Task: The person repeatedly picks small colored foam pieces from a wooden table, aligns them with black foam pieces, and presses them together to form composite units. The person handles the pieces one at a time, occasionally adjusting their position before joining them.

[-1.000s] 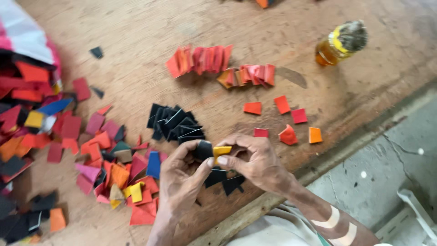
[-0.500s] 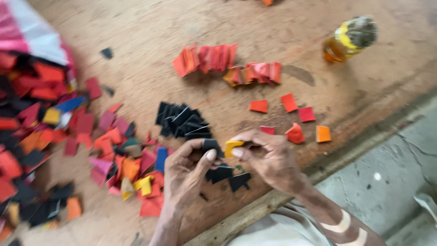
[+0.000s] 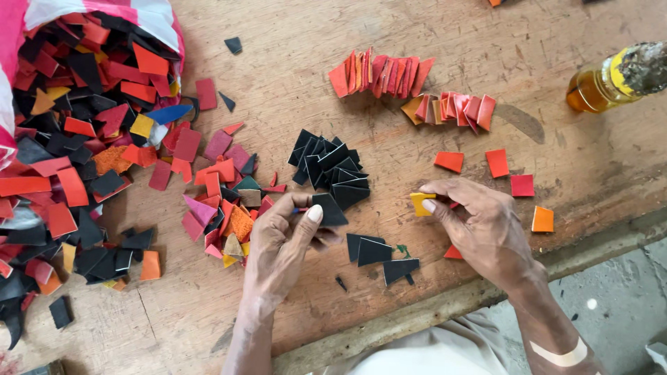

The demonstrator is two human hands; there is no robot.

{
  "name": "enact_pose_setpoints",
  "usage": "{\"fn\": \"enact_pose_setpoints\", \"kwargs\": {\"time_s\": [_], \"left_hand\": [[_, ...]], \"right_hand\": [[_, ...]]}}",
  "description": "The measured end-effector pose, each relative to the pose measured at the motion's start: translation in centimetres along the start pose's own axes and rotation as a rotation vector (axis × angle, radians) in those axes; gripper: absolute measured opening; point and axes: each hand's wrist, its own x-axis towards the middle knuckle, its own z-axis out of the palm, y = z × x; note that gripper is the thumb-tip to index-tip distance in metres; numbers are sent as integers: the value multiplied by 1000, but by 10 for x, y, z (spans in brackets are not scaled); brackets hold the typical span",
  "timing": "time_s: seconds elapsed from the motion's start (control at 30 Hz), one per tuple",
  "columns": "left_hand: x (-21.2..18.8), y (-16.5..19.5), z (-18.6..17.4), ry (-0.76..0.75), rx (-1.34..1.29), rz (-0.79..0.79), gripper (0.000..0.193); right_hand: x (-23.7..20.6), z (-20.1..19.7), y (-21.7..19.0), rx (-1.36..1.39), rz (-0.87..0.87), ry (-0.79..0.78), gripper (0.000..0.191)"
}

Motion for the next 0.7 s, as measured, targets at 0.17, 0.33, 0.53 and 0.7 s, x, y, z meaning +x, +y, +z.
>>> {"fn": "enact_pose_setpoints", "kwargs": {"time_s": [0.17,0.33,0.53,0.7], "left_hand": [[-3,-4,-13,21,141,20,25],[-4,-4,14,13,245,165,20],[1,-3,50,85,794,546,19],[10,4,36,125,1146,832,44]], "right_hand": [[2,-2,0,-58,33,-37,25],[3,-3,-3,-75,46,-25,25],[0,-3,-1,-64,57,-38,26],[-7,-8,5,-57,-28,21,25]]}}
